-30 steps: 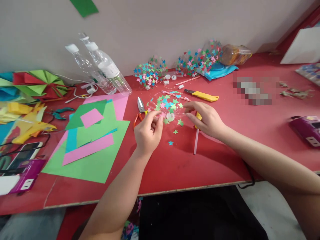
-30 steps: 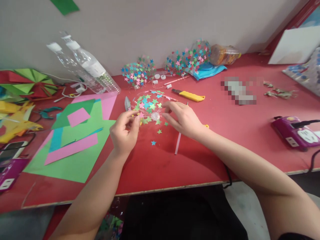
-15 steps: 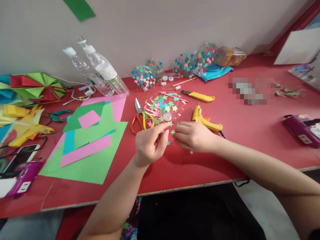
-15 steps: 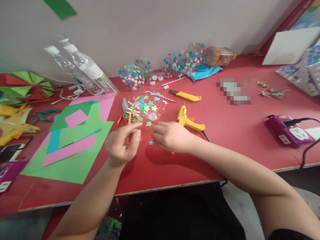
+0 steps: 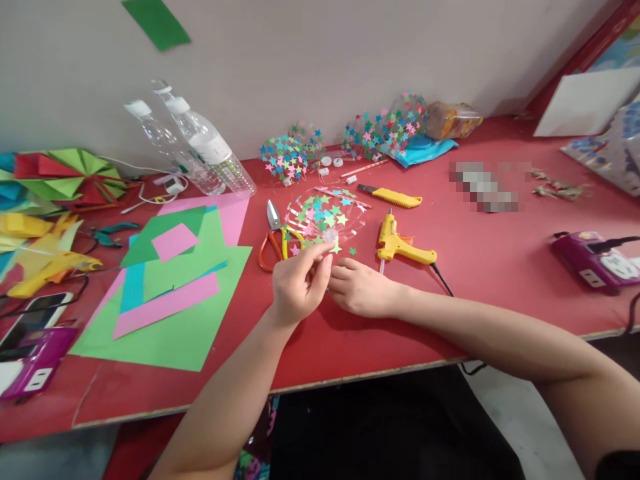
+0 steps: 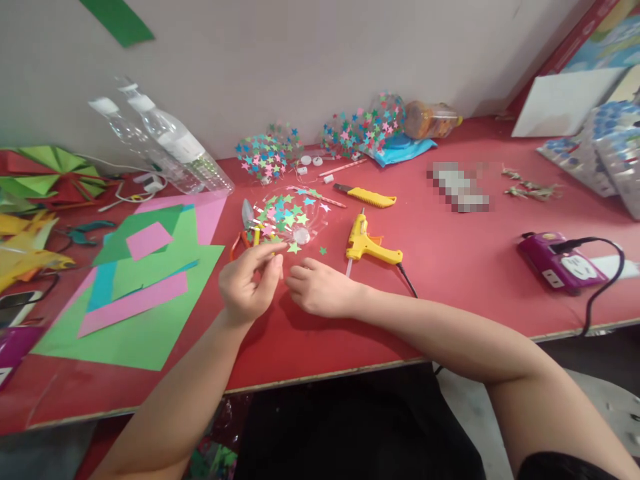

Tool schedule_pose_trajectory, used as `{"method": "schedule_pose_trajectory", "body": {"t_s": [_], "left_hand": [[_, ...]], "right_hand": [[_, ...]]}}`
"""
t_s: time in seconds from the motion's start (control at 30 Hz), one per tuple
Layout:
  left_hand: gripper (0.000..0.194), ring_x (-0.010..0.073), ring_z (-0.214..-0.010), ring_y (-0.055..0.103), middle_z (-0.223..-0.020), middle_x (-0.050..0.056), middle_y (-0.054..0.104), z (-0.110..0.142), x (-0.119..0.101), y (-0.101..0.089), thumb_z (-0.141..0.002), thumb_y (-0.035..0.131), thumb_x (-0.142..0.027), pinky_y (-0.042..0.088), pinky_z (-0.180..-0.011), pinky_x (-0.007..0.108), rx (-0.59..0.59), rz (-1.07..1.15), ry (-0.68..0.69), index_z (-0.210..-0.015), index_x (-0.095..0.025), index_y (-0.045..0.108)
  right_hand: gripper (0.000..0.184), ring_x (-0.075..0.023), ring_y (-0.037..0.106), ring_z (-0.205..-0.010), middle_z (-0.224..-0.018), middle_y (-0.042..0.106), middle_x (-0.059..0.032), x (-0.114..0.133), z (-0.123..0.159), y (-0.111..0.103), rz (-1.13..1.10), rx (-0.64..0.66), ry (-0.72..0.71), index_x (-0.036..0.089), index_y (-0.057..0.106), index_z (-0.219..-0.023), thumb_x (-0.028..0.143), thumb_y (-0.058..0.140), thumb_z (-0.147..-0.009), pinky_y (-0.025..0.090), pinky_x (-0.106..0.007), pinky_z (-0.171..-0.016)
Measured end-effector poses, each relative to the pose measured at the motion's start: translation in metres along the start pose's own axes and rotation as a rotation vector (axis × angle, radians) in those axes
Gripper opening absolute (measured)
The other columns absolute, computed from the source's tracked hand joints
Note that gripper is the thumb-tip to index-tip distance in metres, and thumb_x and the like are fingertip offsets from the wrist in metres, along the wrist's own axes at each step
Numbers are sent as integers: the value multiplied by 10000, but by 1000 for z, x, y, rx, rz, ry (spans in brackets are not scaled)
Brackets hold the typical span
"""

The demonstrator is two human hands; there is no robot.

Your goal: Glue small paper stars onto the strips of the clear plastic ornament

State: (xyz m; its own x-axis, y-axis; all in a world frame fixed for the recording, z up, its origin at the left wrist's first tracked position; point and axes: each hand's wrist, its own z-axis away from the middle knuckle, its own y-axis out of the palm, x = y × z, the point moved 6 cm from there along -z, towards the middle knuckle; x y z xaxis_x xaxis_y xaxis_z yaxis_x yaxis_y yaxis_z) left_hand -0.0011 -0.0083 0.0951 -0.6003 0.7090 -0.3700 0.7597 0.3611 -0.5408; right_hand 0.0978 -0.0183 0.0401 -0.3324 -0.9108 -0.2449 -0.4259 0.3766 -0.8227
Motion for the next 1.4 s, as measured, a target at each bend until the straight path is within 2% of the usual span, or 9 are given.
{"method": "schedule_pose_trajectory", "body": {"t_s": [0.2,0.33,0.43,0.57,0.87,1.07,1.13,1.27,1.4], "left_hand": [[127,79,-445,543,-557,-23,610,-3,2,-3,-901,559,-215,423,-478,185,4,109,-136,-835,-171,658],[306,72,-371,474,-466,-27,543,0,6,17,-924,539,-355,371,-378,174,266,499,-433,-694,-174,626],[316,73,-344,462,-496,-11,583,11,3,39,-917,545,-423,355,-327,169,494,810,-657,-755,-173,650],[222,68,-349,461,-520,-10,598,22,4,52,-891,602,-379,369,-329,160,572,987,-800,-807,-181,657],[132,63,-339,451,-514,-38,589,26,7,60,-845,642,-323,358,-326,161,545,1025,-848,-817,-196,621],[103,48,-353,451,-508,-56,550,18,3,55,-844,620,-265,354,-357,156,519,932,-765,-789,-179,606],[105,40,-369,454,-514,-58,539,17,2,54,-851,607,-251,356,-376,149,530,892,-749,-785,-170,603],[106,35,-376,456,-523,-59,542,19,3,54,-859,591,-250,359,-384,145,525,872,-755,-793,-167,588],[92,39,-391,463,-525,-56,542,16,4,46,-860,578,-232,370,-387,147,402,862,-717,-788,-175,579]], "right_hand": [[199,-151,461,-738,-786,584,-15,-23,14,-54,93,-126,63,186,615,-820,200,459,-943,380,-327,-744],[77,-150,481,-779,-857,606,-16,-33,31,-87,176,-271,94,207,632,-835,175,578,-879,426,-345,-799],[71,-147,483,-770,-843,598,-13,-29,37,-88,219,-308,52,213,640,-823,165,606,-862,443,-352,-800],[87,-126,495,-757,-865,616,14,-22,38,-79,277,-283,8,239,640,-824,180,605,-878,470,-325,-804],[74,-133,512,-770,-866,631,2,-23,42,-75,228,-255,15,234,629,-897,168,623,-865,482,-327,-802],[119,-163,562,-805,-871,607,-49,-46,43,-74,-257,-325,444,184,597,-966,221,632,-858,474,-333,-716],[28,-158,562,-804,-861,586,-47,-48,41,-69,-407,-296,526,187,593,-894,205,600,-873,480,-324,-718],[86,-140,565,-796,-840,566,-31,-51,39,-65,-617,-237,589,200,570,-815,182,539,-894,490,-297,-727],[103,-147,598,-794,-861,631,-41,-70,47,-69,-555,28,596,196,599,-858,234,515,-902,475,-289,-726]]}}
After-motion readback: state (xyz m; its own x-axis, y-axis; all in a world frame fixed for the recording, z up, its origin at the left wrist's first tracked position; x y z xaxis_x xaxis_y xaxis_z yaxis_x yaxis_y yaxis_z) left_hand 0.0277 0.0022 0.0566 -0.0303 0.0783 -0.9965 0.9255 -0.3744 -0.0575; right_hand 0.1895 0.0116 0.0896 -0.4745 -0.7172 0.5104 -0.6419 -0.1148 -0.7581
